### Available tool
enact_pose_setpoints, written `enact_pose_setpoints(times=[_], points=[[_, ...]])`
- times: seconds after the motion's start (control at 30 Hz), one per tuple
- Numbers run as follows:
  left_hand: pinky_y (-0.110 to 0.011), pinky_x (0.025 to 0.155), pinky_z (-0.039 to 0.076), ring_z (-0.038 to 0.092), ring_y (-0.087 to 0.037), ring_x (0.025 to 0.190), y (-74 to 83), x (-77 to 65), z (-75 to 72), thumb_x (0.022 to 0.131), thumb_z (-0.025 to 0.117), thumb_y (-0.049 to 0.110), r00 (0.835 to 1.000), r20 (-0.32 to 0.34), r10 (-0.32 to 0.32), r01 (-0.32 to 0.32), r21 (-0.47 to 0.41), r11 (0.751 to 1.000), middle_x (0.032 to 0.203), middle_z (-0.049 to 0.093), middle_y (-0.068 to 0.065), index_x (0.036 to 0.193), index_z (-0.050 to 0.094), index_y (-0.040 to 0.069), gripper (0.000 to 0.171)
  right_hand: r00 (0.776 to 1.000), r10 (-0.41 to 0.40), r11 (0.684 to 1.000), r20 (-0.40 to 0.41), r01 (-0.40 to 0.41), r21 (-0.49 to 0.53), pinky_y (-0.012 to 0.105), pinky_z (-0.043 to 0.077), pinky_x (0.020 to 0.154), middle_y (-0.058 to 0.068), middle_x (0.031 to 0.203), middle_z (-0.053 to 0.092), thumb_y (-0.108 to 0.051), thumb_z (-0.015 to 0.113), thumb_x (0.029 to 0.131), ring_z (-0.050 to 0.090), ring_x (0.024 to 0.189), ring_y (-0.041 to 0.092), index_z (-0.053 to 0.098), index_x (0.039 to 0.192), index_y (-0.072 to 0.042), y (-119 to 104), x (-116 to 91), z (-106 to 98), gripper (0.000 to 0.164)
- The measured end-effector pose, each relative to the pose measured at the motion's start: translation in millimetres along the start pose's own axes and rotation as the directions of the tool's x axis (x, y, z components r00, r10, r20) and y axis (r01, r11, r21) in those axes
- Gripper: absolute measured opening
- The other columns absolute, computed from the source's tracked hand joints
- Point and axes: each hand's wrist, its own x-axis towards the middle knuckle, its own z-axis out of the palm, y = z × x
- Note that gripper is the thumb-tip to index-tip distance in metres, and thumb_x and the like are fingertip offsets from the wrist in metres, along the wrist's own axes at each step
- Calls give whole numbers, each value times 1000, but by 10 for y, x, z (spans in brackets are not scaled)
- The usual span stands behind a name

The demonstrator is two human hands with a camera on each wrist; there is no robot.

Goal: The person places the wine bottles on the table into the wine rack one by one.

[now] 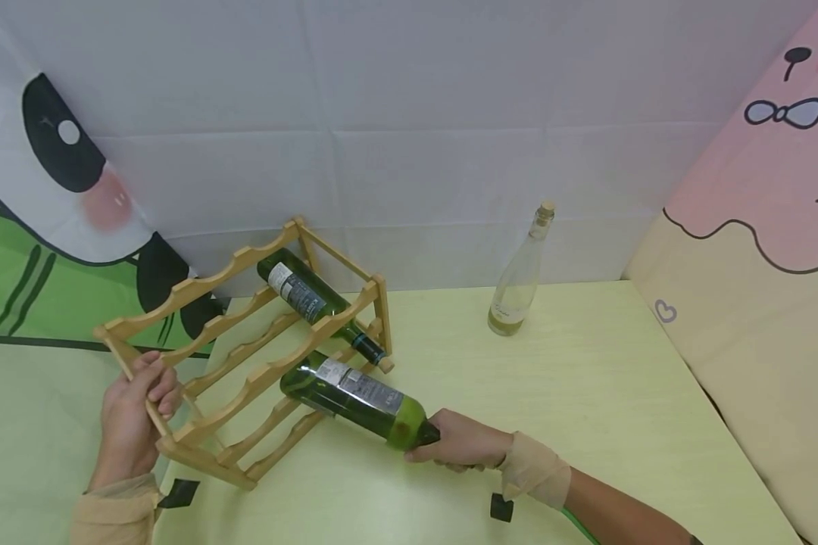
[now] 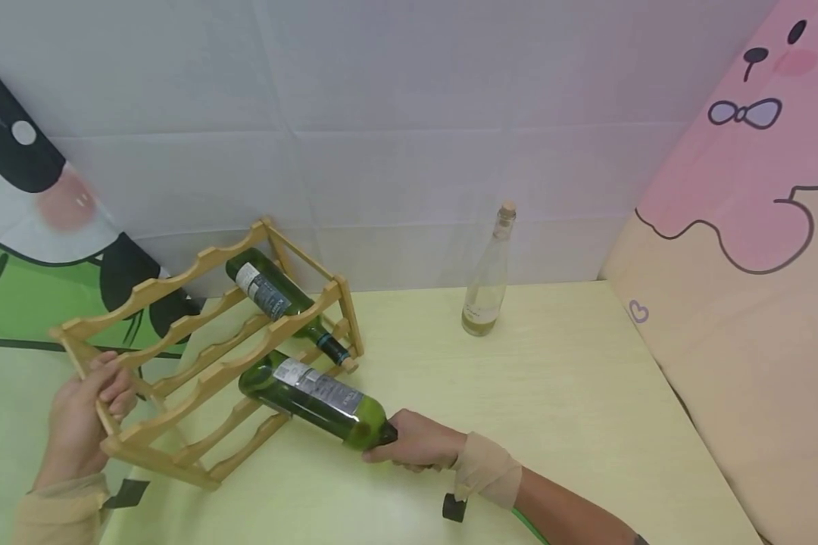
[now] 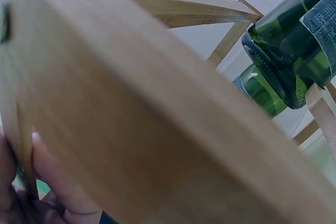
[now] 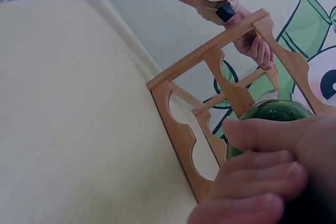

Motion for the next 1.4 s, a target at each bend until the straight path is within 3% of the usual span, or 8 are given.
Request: enact_pose_setpoints(times=[0.23,0.63,0.97,1.4], points=[[-18,42,37,42,-11,48,2,3,-7,109,29,1,1000,9,6,-6,-11,1000,63,42,-2,116,29,-1,8,997,-28,994,75,20,109,22,26,37,-5,50,36,-27,68,93,28,37,6,57,76,-12,6,45,48,25],[-18,41,35,43,-10,47,-21,13,-7,108,30,-2,1000,-12,-8,8,18,1000,62,41,-1,119,27,1,12,988,-53,985,144,28,168,21,31,40,-4,49,39,-28,66,95,31,38,6,49,70,-13,-80,115,71,33],[-18,41,35,40,-10,47,-6,9,0,108,28,-2,1000,-6,6,-6,4,1000,62,41,-1,118,27,1,11,984,-45,968,173,0,253,22,31,40,-4,52,39,-28,66,95,31,39,7,55,79,-11,-127,163,137,26],[-19,40,34,43,-10,46,-3,19,-3,107,29,-4,1000,-9,7,-8,-4,1000,61,41,-2,117,28,1,11,987,-33,964,158,-10,266,23,31,41,-3,52,39,-29,66,95,31,41,7,57,83,-12,-171,251,231,23]])
